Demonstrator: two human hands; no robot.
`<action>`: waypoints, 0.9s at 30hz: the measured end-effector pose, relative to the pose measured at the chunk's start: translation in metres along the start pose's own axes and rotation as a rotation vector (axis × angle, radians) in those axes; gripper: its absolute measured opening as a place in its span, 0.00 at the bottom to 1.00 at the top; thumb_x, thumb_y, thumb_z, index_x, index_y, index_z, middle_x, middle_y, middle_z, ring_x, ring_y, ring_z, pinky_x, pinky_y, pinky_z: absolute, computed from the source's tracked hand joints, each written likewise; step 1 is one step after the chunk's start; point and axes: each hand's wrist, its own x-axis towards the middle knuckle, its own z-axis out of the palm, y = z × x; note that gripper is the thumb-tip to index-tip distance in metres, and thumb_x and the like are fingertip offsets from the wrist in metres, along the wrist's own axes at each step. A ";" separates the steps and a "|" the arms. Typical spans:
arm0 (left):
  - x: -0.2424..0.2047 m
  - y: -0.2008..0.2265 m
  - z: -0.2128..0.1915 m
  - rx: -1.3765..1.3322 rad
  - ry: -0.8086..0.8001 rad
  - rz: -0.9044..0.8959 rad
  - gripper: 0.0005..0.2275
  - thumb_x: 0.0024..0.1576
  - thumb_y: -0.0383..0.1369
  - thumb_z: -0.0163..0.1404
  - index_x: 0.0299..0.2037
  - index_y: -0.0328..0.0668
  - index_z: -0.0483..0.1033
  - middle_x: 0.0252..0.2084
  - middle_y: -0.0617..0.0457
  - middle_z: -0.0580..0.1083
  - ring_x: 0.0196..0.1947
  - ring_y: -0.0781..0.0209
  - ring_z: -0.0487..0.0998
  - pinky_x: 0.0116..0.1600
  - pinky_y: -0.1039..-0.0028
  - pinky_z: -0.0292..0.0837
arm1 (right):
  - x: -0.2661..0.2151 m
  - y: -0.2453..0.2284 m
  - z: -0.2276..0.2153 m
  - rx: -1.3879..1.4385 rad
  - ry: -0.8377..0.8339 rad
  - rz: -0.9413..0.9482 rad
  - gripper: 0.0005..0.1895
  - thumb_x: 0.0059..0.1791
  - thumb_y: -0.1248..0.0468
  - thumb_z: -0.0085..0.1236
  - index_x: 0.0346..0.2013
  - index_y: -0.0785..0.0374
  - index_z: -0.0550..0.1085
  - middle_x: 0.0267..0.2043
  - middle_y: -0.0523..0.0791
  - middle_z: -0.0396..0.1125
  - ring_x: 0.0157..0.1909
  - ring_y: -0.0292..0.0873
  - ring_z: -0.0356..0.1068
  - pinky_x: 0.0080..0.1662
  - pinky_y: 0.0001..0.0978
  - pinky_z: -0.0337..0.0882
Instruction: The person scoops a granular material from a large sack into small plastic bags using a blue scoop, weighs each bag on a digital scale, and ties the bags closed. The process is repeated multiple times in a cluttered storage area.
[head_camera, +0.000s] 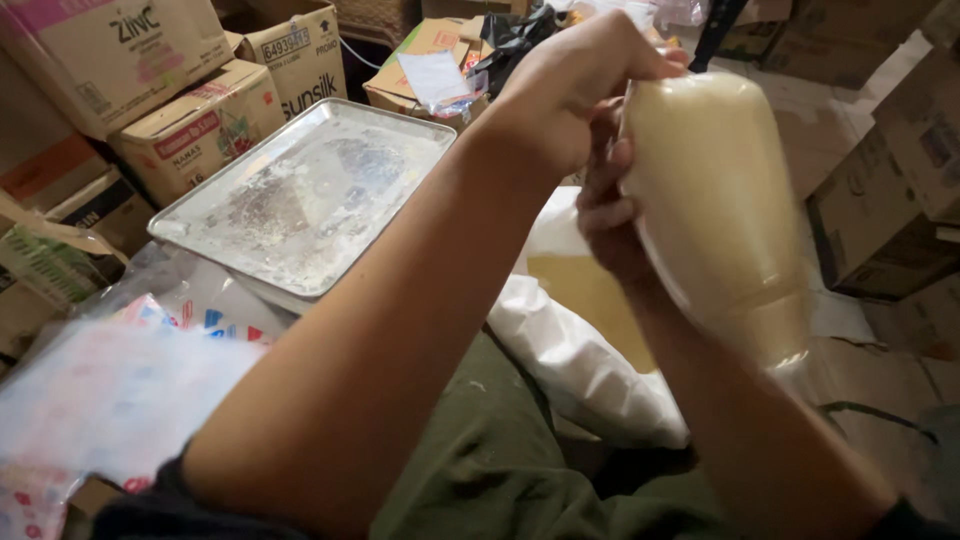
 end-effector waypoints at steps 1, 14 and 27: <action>0.002 -0.006 -0.005 -0.094 0.026 -0.005 0.06 0.50 0.24 0.53 0.36 0.34 0.80 0.30 0.52 0.72 0.26 0.60 0.71 0.23 0.68 0.68 | 0.011 0.017 -0.007 0.144 -0.023 -0.004 0.18 0.61 0.59 0.47 0.58 0.71 0.70 0.56 0.56 0.68 0.53 0.52 0.73 0.48 0.41 0.78; -0.024 -0.040 -0.049 0.435 0.793 0.259 0.06 0.41 0.27 0.59 0.27 0.35 0.86 0.18 0.51 0.78 0.16 0.64 0.75 0.26 0.75 0.69 | 0.047 0.056 -0.019 -0.722 0.812 -0.204 0.10 0.60 0.66 0.53 0.38 0.69 0.75 0.31 0.47 0.71 0.26 0.39 0.70 0.30 0.24 0.73; -0.069 -0.101 -0.124 -0.060 0.031 0.279 0.13 0.49 0.27 0.62 0.44 0.28 0.83 0.38 0.45 0.82 0.38 0.58 0.82 0.47 0.72 0.79 | 0.011 0.064 0.011 -1.506 0.577 -0.056 0.12 0.62 0.63 0.43 0.49 0.68 0.72 0.48 0.45 0.65 0.48 0.37 0.67 0.52 0.28 0.69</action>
